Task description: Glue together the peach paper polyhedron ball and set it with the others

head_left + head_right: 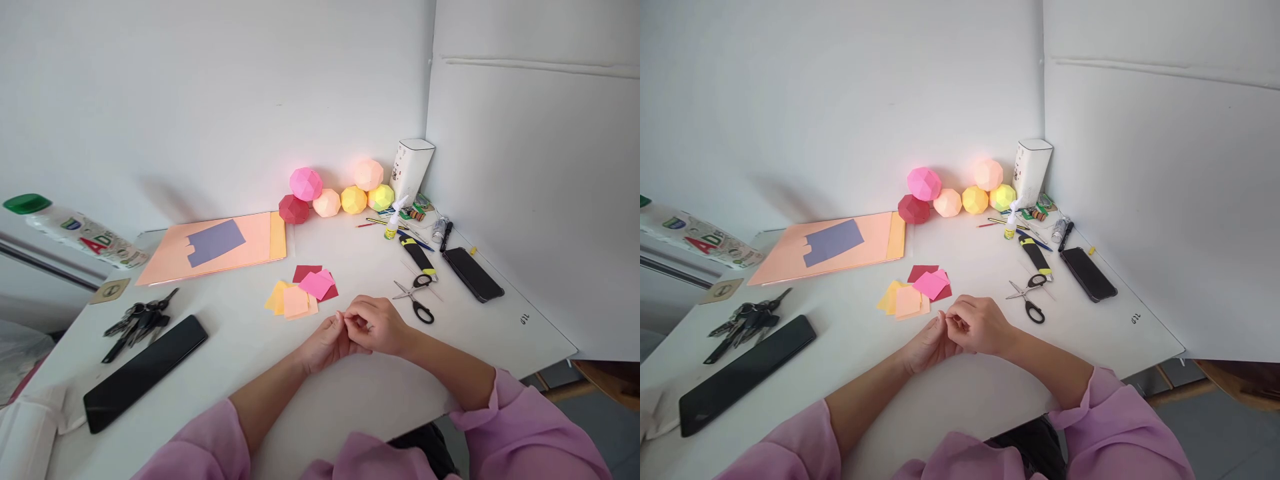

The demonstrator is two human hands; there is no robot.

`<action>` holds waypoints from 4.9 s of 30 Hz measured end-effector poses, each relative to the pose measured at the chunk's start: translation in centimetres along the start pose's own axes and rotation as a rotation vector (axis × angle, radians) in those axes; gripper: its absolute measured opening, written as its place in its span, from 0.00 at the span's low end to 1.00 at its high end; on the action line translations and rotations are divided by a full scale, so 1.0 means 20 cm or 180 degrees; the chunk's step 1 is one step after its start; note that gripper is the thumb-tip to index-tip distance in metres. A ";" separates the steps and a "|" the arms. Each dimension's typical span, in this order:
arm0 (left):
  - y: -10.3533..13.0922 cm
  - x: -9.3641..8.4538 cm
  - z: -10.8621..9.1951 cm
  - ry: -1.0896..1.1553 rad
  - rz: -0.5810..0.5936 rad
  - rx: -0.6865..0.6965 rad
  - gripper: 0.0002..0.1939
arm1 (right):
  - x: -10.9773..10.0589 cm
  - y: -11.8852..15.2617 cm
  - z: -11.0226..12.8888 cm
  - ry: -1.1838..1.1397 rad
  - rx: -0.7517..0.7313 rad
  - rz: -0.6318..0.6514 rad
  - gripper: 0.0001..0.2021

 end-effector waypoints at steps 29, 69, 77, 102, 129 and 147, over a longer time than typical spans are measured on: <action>-0.02 -0.16 -0.03 -0.0149 -0.0963 0.0504 0.16 | -0.02 -0.01 -0.08 -0.0078 -0.0034 0.0161 0.10; 0.04 -0.13 -0.09 -0.2111 -0.1640 0.0992 0.11 | -0.02 0.04 -0.40 -0.2200 0.1742 0.0916 0.15; 0.08 -0.09 -0.12 -0.2934 -0.1992 0.1392 0.06 | -0.02 0.01 -0.34 -0.1718 0.1387 0.1189 0.12; 0.10 -0.06 -0.16 -0.3243 -0.2057 0.1663 0.06 | -0.02 0.02 -0.33 -0.1781 0.1819 0.1432 0.11; 0.10 -0.08 -0.16 -0.3153 -0.2148 0.1539 0.07 | 0.01 0.02 -0.31 -0.1219 0.0909 0.1278 0.19; 0.11 -0.07 -0.14 -0.3231 -0.2077 0.1548 0.06 | 0.01 0.04 -0.34 -0.1733 0.1887 0.1615 0.18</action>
Point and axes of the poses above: each hand's wrist, its own y-axis away from the middle knuckle, its own x-axis out of the palm, z = x × y, the point moved 5 cm from there along -y, towards the middle knuckle, and after that the axes turned 15 degrees about -y, right-handed, at the moved point
